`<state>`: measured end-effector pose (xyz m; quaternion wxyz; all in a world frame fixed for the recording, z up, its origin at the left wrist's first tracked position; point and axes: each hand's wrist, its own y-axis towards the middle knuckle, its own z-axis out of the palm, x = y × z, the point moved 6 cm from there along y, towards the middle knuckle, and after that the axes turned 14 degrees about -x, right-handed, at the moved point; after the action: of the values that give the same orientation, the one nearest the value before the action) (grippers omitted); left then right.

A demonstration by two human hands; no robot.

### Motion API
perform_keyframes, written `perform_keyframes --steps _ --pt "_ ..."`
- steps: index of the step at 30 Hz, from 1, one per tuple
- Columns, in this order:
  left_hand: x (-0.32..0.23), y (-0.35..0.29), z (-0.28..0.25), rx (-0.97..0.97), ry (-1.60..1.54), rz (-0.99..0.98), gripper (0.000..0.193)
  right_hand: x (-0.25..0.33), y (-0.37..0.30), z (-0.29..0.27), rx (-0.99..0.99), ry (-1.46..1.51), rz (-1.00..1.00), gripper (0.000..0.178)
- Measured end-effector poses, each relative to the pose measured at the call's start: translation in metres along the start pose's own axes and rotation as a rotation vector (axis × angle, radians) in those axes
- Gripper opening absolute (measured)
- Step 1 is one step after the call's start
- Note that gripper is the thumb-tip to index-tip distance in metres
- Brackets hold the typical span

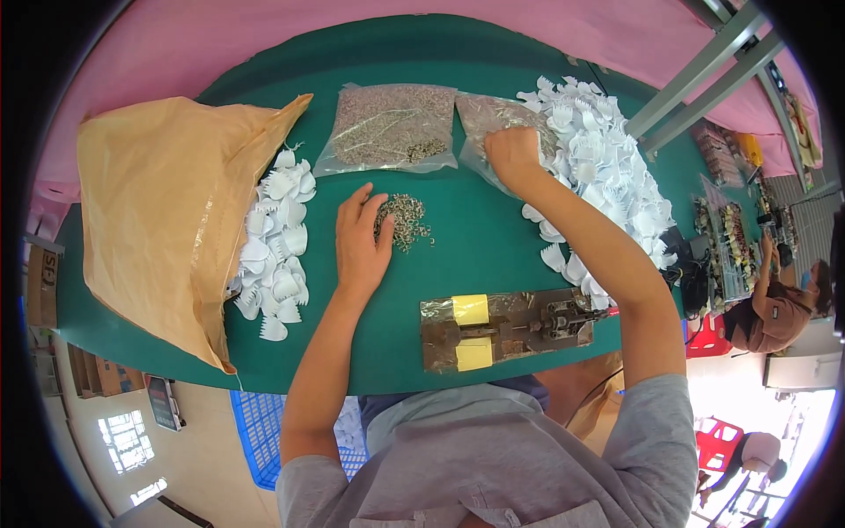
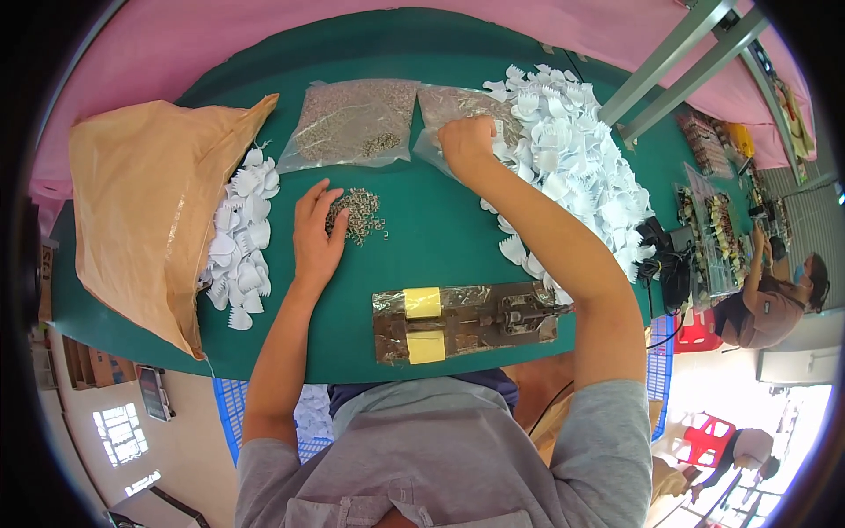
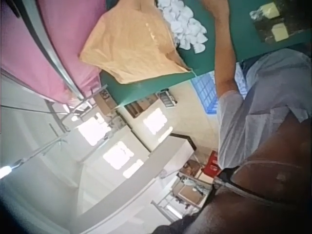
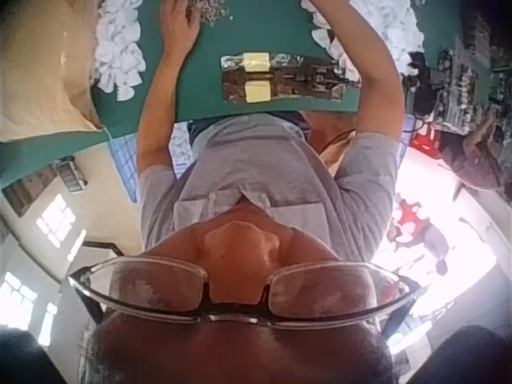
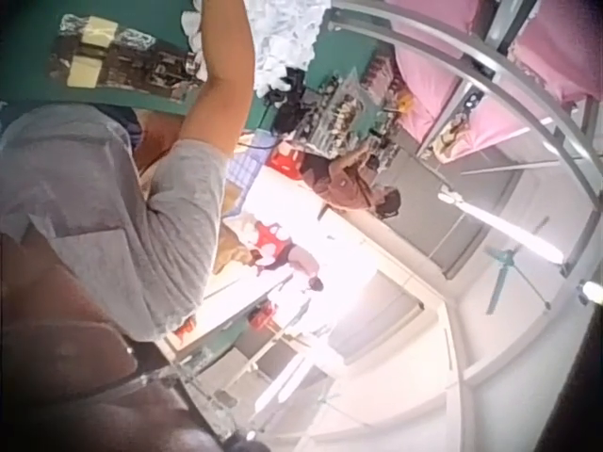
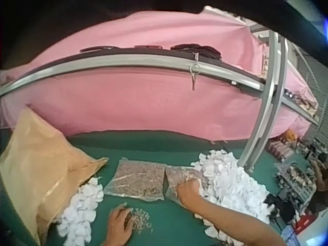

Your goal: The person organizes metal pins and springs on the workbench, then repeatedly aligns plastic components with a spring and pin in a benchtop fixture to assemble hair claw clips.

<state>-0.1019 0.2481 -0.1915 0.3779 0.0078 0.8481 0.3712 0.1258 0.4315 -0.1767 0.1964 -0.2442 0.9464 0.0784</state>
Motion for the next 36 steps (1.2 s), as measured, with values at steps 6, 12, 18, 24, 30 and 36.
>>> perform_keyframes --steps 6,12,18,24,30,36 --pt "0.003 -0.001 0.007 0.011 0.0 0.002 0.028 0.005 0.032 0.037 0.279 -0.538 0.238 0.044" --pt "0.01 -0.003 0.0 -0.027 -0.025 -0.03 0.027 -0.002 0.051 0.02 0.42 -0.284 0.234 0.044" --pt "0.014 -0.005 0.004 -0.04 -0.04 -0.043 0.027 -0.005 0.05 0.017 0.35 -0.327 0.183 0.029" --pt "0.011 -0.004 0.008 0.001 0.022 -0.016 0.028 -0.012 0.031 0.019 0.074 -0.275 0.022 0.018" --pt "0.014 -0.005 0.011 0.019 0.04 -0.017 0.028 -0.008 0.021 0.008 -0.092 -0.127 -0.072 0.018" --pt "0.012 -0.003 0.011 0.039 0.066 0.007 0.029 0.006 -0.028 -0.04 -0.401 -0.045 -0.124 0.012"
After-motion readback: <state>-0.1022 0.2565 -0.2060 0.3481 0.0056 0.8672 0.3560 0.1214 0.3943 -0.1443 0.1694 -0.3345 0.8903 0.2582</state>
